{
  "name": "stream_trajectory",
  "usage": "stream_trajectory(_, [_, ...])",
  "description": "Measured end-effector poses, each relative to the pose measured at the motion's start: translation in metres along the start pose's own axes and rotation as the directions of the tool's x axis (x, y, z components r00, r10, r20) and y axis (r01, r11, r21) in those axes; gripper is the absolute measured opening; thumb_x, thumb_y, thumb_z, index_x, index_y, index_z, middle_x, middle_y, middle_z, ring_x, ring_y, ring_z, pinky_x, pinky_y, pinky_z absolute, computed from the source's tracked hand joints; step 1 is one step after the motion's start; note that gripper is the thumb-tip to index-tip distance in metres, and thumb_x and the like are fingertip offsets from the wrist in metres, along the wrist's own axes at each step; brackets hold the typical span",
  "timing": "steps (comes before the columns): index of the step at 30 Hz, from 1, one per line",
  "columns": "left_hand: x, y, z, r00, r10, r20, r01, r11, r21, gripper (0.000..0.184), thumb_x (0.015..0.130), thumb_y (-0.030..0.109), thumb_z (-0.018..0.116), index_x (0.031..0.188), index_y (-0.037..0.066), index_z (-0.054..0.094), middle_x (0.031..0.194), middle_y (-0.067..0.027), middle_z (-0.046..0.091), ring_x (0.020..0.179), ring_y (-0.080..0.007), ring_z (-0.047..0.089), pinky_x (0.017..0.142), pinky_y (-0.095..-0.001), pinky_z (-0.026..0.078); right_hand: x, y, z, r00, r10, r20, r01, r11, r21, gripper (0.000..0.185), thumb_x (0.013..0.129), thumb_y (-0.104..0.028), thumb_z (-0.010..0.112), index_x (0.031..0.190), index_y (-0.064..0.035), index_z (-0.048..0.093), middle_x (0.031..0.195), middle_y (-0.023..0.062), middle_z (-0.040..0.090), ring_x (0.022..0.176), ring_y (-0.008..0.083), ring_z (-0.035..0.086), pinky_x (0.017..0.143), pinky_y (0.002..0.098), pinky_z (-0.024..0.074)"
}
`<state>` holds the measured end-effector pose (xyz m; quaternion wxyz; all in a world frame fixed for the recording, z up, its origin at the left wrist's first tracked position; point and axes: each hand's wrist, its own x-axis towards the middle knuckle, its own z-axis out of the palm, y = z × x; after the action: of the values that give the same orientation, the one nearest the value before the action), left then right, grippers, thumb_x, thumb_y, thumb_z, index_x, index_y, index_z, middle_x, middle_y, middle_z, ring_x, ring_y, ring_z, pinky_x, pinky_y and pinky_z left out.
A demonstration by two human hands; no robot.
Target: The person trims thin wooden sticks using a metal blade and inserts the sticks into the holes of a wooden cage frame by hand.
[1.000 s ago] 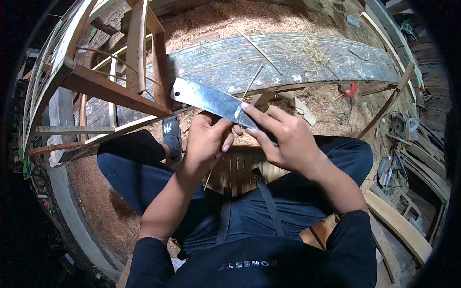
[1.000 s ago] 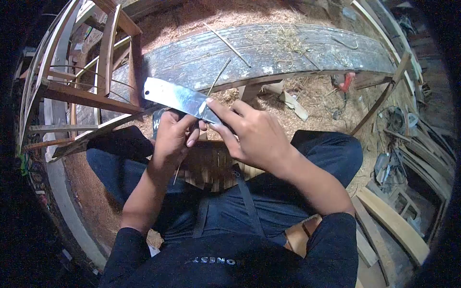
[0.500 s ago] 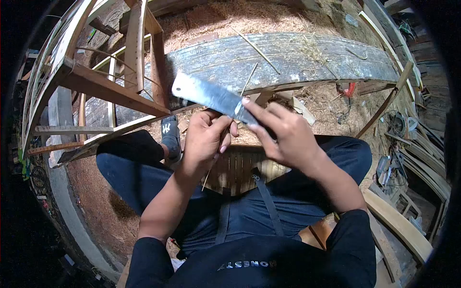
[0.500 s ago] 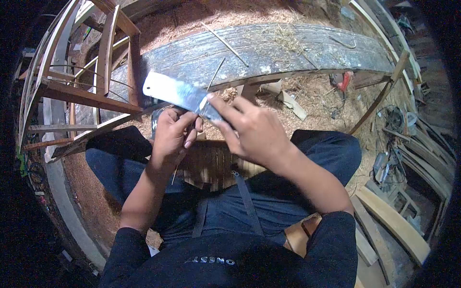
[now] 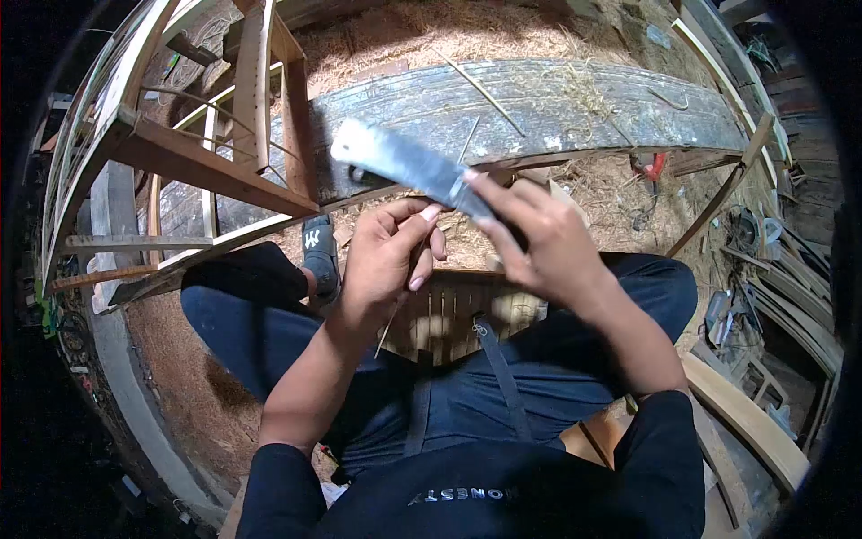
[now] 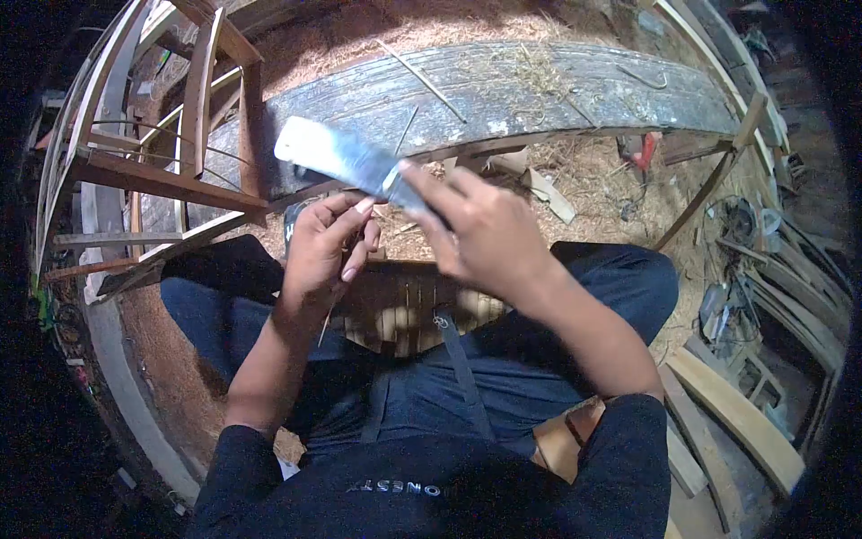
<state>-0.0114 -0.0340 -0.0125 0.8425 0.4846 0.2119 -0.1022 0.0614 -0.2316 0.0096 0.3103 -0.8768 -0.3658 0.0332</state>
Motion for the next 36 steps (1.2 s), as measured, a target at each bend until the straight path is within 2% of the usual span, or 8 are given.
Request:
stream_trajectory(4, [0.0,-0.002,-0.005,1.0,0.004,-0.017,-0.003,0.997,0.075,0.025,0.099,0.015,0.057,0.11,-0.006,0.064,0.069,-0.0069,0.062,0.037,-0.0048,0.039,0.035,-0.0191,0.027,-0.002,-0.003,0.002,0.995,-0.058,0.08,0.054,0.997,0.055,0.043,0.092,-0.023,0.065,0.134,-0.013,0.06,0.082,0.0137,0.06,0.066,0.0328,0.064,0.059,0.0431,0.0526])
stream_trajectory(6, [-0.002,0.004,-0.001,1.0,-0.002,0.007,0.002,0.999,0.036,0.021,0.099,0.014,0.057,0.102,-0.006,0.064,0.069,-0.0078,0.062,0.038,-0.0055,0.039,0.035,-0.0199,0.027,0.003,0.009,0.001,0.999,0.029,-0.014,-0.03,0.999,-0.014,0.045,0.091,-0.024,0.065,0.134,-0.013,0.059,0.081,0.0142,0.06,0.067,0.0332,0.064,0.06,0.0431,0.0525])
stream_trajectory(8, [-0.002,0.001,-0.001,1.0,-0.001,0.011,0.001,0.999,0.037,0.022,0.099,0.015,0.057,0.103,-0.005,0.064,0.07,-0.0075,0.062,0.037,-0.0051,0.038,0.035,-0.0198,0.027,0.003,0.008,-0.002,0.999,0.011,-0.044,-0.013,0.999,-0.036,0.044,0.092,-0.024,0.065,0.134,-0.0128,0.059,0.081,0.014,0.06,0.066,0.0336,0.064,0.06,0.0429,0.0528])
stream_trajectory(10, [0.001,-0.005,-0.005,1.0,0.009,-0.005,-0.009,0.999,0.038,0.025,0.1,0.017,0.058,0.112,-0.004,0.064,0.069,-0.0064,0.062,0.037,-0.004,0.038,0.035,-0.0192,0.026,-0.003,-0.006,-0.004,0.994,-0.047,0.094,0.043,0.998,0.044,0.048,0.089,-0.013,0.068,0.136,-0.0134,0.059,0.081,0.0139,0.059,0.068,0.0313,0.061,0.062,0.04,0.0505])
stream_trajectory(15, [-0.002,0.002,-0.003,1.0,-0.023,0.021,0.023,0.999,0.044,0.025,0.1,0.017,0.057,0.109,-0.005,0.064,0.069,-0.0062,0.061,0.038,-0.0042,0.039,0.035,-0.0191,0.026,0.003,0.005,-0.005,0.999,0.046,0.028,-0.046,0.999,0.013,0.05,0.088,-0.015,0.069,0.137,-0.0144,0.058,0.078,0.0132,0.056,0.066,0.031,0.059,0.062,0.0398,0.0497])
stream_trajectory(20, [0.001,-0.005,-0.009,1.0,-0.017,-0.008,0.017,0.996,0.082,0.025,0.1,0.016,0.057,0.11,-0.006,0.063,0.068,-0.0051,0.06,0.038,-0.0042,0.038,0.035,-0.0192,0.026,0.0,-0.004,-0.004,0.994,-0.061,0.095,0.057,0.997,0.047,0.042,0.093,-0.024,0.063,0.133,-0.0136,0.06,0.08,0.0147,0.06,0.067,0.0336,0.064,0.061,0.0428,0.0523])
stream_trajectory(22, [-0.001,0.0,-0.007,1.0,-0.016,0.021,0.015,0.997,0.075,0.026,0.1,0.017,0.057,0.111,-0.006,0.063,0.068,-0.005,0.06,0.039,-0.0043,0.038,0.035,-0.0192,0.026,0.006,0.006,-0.007,0.998,0.046,0.048,-0.048,0.998,0.033,0.043,0.092,-0.026,0.065,0.133,-0.0144,0.06,0.08,0.0144,0.06,0.067,0.0337,0.064,0.061,0.0436,0.0524])
stream_trajectory(36, [-0.003,-0.002,-0.006,1.0,0.007,0.022,-0.009,0.995,0.103,0.026,0.099,0.018,0.058,0.111,-0.005,0.065,0.066,-0.0024,0.058,0.039,-0.0027,0.037,0.037,-0.0191,0.024,0.002,0.002,-0.006,0.995,-0.043,0.084,0.042,0.999,0.016,0.042,0.093,-0.022,0.063,0.133,-0.0121,0.06,0.081,0.0143,0.061,0.068,0.0321,0.064,0.063,0.0444,0.0525])
